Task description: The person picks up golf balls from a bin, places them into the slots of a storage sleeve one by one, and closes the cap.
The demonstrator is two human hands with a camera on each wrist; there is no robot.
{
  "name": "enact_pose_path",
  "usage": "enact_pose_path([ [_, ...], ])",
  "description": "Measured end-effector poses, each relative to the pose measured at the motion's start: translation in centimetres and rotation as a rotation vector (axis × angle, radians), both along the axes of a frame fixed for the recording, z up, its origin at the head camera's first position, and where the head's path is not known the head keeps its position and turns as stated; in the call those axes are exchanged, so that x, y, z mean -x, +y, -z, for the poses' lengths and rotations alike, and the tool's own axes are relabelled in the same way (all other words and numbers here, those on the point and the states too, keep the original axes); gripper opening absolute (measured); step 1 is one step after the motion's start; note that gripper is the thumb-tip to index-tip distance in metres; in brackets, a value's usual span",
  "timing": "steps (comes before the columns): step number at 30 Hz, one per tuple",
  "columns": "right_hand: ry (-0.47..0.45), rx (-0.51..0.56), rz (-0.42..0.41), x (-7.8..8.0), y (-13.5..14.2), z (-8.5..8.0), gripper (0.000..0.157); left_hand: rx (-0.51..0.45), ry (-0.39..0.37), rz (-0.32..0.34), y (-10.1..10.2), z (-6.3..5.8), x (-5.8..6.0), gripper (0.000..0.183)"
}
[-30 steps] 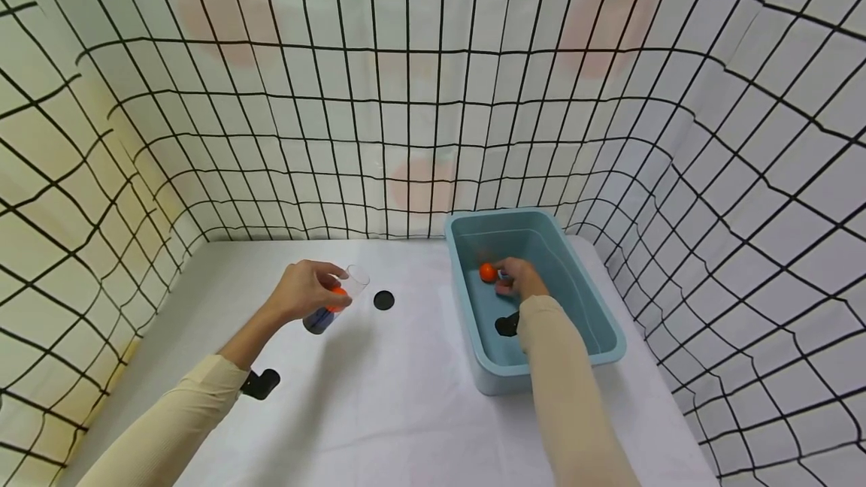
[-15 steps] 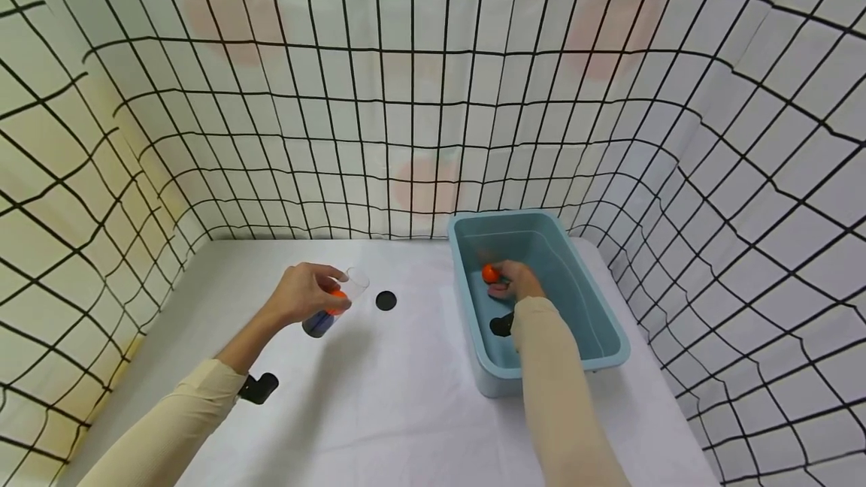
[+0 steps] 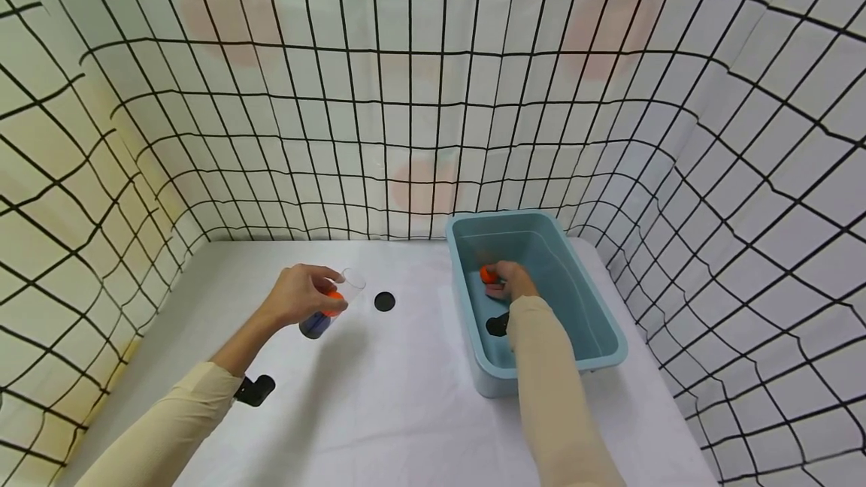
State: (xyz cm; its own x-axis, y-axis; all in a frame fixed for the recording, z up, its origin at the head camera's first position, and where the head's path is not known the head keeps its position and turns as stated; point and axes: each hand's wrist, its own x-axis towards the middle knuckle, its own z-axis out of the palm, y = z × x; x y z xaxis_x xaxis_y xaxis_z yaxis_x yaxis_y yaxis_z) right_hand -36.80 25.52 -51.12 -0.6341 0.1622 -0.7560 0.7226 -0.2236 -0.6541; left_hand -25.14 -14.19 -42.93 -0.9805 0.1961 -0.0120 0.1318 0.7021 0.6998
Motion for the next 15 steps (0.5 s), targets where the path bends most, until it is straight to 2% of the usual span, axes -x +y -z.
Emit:
enact_pose_path([
  [5, -0.011, -0.023, -0.028, -0.5, 0.4, -0.4, 0.058, 0.004, 0.002, 0.005, 0.4, 0.0, 0.2, 0.039],
  [8, -0.013, -0.034, -0.072, -0.7, 0.8, -0.6, 0.055, 0.009, 0.003, 0.011, 0.5, 0.0, 0.3, 0.038],
  [15, 0.006, 0.014, -0.172, -0.6, 0.9, -2.2, 0.053, 0.01, 0.002, 0.015, 0.6, 0.1, 0.4, 0.04],
])
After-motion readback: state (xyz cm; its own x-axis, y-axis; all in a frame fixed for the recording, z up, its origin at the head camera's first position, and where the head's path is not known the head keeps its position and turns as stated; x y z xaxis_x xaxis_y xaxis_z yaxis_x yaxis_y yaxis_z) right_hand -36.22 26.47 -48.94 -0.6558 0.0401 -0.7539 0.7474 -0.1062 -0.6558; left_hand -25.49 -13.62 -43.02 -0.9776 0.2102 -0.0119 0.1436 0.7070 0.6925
